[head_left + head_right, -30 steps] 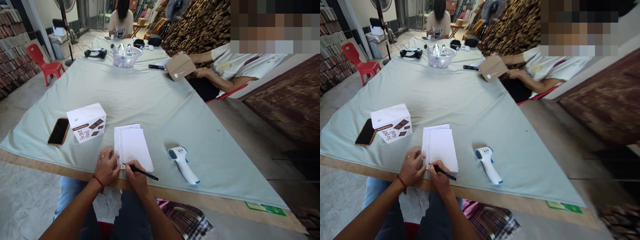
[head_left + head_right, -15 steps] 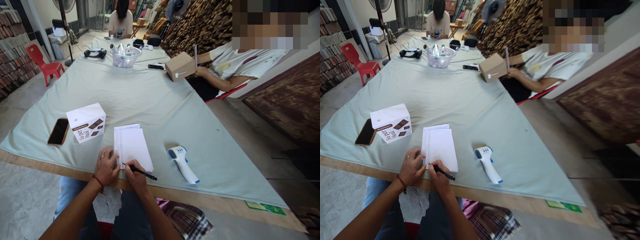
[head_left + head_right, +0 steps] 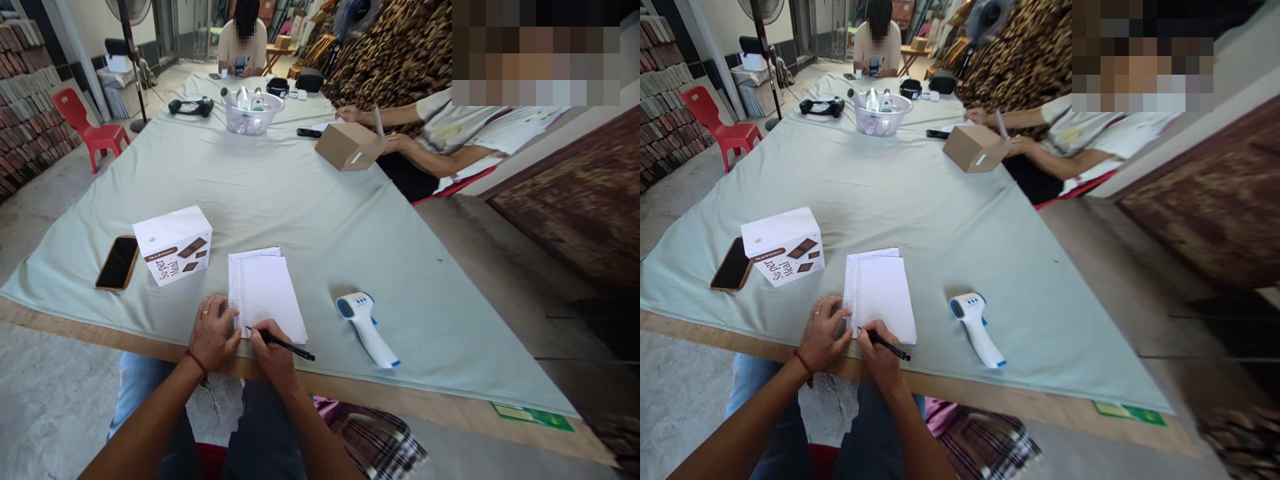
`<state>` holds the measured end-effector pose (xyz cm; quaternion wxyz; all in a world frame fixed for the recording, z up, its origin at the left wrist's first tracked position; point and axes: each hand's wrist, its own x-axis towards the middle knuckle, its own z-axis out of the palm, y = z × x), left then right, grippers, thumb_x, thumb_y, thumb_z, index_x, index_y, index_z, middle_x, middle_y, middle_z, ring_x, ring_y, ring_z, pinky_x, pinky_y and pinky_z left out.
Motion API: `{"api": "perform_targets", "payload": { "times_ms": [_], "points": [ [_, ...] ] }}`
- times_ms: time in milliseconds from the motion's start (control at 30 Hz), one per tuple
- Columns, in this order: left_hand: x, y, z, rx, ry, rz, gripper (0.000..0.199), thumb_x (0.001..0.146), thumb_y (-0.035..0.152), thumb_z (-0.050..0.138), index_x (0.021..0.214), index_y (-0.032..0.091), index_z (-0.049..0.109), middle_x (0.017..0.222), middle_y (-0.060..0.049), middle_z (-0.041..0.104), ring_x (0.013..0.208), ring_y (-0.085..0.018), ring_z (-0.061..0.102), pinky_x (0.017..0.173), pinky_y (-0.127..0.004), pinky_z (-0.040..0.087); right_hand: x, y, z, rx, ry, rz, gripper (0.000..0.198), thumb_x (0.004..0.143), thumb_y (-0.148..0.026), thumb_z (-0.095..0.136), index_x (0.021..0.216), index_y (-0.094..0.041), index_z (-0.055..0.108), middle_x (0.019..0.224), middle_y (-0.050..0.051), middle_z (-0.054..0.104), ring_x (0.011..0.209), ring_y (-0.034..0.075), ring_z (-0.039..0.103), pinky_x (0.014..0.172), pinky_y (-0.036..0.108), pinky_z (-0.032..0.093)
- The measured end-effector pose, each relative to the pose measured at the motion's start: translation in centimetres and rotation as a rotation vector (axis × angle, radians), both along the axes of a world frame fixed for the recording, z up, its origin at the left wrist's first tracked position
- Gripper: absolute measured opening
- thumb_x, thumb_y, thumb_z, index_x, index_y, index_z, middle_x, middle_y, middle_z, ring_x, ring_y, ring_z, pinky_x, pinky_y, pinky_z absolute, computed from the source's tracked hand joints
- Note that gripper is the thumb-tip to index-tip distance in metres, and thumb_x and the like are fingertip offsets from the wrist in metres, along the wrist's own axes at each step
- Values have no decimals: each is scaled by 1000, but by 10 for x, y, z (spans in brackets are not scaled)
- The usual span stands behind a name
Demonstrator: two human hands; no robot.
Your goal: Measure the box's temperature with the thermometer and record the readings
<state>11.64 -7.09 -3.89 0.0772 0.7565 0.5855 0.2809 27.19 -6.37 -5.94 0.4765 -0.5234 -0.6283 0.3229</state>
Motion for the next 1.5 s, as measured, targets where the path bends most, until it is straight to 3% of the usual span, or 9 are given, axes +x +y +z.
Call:
{"api": "perform_targets", "payload": {
  "times_ms": [1333, 1500],
  "points": [
    [0, 0, 0, -7, -24, 1, 26, 77, 21, 63, 103, 21, 61, 120, -11, 52, 121, -29, 47, 110, -54, 34, 0, 0, 0, -4, -10, -8, 15, 80, -30, 50, 66, -23, 51, 55, -5, 49, 53, 13, 45, 52, 25, 41],
    [1, 0, -1, -7, -35, 14, 26, 77, 21, 63, 103, 23, 61, 121, -10, 52, 121, -29, 47, 109, -54, 35, 0, -3, 4, 44, -6, -93, 16, 84, -31, 50, 70, -23, 52, 61, -3, 53, 59, 15, 51, 58, 27, 45]
  ]
}}
